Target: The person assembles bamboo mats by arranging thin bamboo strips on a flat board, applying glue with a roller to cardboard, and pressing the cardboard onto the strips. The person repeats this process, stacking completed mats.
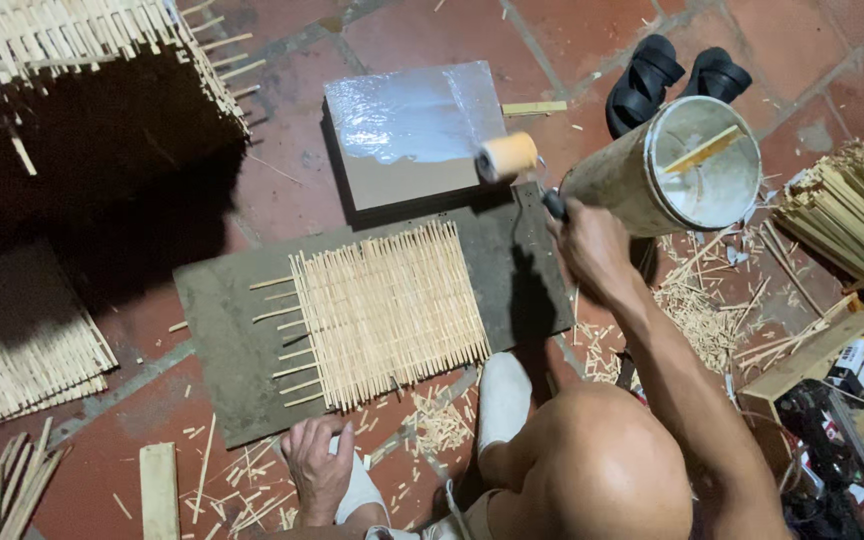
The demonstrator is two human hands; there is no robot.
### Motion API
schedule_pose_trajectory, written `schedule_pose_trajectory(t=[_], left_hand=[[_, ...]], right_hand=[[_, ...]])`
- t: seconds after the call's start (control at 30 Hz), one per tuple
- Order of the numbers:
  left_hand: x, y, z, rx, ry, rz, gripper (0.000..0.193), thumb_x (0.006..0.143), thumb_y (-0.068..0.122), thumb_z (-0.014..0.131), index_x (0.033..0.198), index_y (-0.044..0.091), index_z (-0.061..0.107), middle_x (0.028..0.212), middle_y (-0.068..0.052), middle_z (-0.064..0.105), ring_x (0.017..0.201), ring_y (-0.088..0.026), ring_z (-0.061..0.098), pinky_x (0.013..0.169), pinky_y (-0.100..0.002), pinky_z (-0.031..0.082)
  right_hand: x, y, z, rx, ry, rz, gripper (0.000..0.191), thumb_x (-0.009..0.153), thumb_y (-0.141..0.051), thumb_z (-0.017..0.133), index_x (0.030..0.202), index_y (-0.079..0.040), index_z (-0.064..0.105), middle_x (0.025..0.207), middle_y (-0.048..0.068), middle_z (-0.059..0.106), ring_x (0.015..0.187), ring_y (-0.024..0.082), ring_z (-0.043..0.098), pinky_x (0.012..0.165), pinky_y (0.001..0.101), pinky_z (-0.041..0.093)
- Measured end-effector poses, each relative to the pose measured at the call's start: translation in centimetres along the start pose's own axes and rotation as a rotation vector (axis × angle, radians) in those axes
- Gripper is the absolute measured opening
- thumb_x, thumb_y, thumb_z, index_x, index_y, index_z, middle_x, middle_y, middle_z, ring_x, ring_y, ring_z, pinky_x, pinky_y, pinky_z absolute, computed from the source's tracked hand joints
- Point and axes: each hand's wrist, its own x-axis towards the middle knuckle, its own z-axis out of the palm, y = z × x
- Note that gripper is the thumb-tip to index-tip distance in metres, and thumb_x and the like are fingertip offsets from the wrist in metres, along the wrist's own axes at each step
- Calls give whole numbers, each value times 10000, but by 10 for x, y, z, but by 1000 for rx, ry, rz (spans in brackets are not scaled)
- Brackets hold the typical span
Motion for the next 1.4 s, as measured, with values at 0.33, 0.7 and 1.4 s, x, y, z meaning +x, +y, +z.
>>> schedule_pose_trajectory(t=[0.33, 0.7, 1.4], left_hand=[[0, 0, -3, -8, 32, -11, 127, 802, 166, 771, 857, 123, 664, 910, -16, 693, 935, -249, 609, 858, -430, 383], [-1, -11, -3, -80, 119, 80, 132, 817, 132, 756, 892, 100, 652, 917, -34, 697, 892, -242, 629, 817, -417, 421], [301, 45, 78, 37, 21, 452, 246, 920, 226, 806, 958, 35, 656, 764, -87, 628, 803, -237, 577, 750, -399, 516]], right_hand=[[133, -65, 29, 238, 110, -271, 241, 981, -208, 571, 977, 10, 672, 825, 328, 629, 765, 506, 645, 692, 586, 501], [26, -66, 48, 368, 72, -113, 313, 980, -249, 552, 980, 31, 692, 741, 289, 623, 664, 402, 672, 627, 500, 498], [64, -109, 60, 482, 155, -313, 402, 976, -243, 591, 1258, 22, 701, 971, 259, 732, 862, 304, 717, 763, 425, 547]])
